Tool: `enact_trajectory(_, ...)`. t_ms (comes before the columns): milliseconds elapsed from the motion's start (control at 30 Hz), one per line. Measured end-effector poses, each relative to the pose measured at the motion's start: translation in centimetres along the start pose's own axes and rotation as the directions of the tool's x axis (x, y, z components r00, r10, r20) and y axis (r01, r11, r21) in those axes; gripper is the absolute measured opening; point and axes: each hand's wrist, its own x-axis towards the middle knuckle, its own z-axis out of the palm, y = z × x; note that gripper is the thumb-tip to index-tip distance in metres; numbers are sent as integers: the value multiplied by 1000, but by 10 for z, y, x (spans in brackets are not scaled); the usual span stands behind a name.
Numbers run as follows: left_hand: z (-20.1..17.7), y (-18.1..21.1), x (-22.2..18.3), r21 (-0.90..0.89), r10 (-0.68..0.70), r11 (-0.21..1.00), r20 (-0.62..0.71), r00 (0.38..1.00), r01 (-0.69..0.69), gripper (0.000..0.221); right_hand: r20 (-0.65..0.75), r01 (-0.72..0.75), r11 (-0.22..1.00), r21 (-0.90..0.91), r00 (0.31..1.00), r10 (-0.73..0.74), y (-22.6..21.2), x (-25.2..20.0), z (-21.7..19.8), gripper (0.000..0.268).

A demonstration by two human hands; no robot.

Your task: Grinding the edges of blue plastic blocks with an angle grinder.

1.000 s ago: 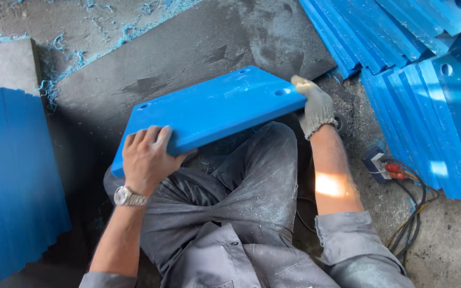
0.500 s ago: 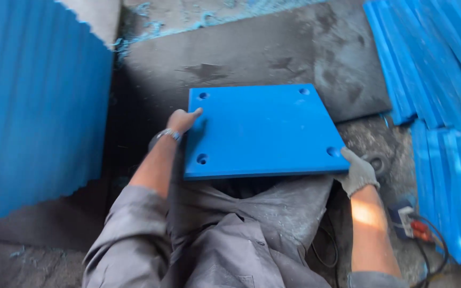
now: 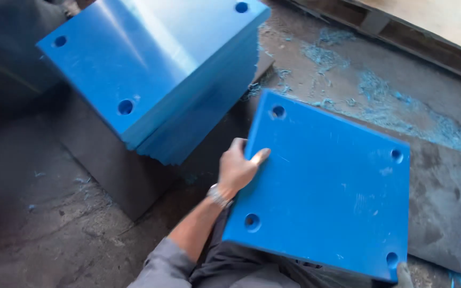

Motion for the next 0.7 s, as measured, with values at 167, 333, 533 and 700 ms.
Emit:
enact_trajectory(167, -118, -6, -62, -445, 51, 869, -356, 933, -218, 40, 244, -10, 903, 429, 964, -105, -208, 19, 203, 57)
enact_trajectory(333, -199, -42, -84, -533, -101, 816, -511, 854, -223, 40, 465, 167, 928, 332, 827, -315, -307, 40, 353, 49)
enact_trajectory(533, -267, -93, -63, -641, -209, 718, -570, 794, -271, 44, 618, 667, 737, 112, 534, -577, -338, 96, 495, 18)
enact_trajectory(700, -296, -127, 6, -746, -188, 545, -554, 811, -383, 48, 459, -132, 888, 440, 883, -96, -411, 54, 618, 24)
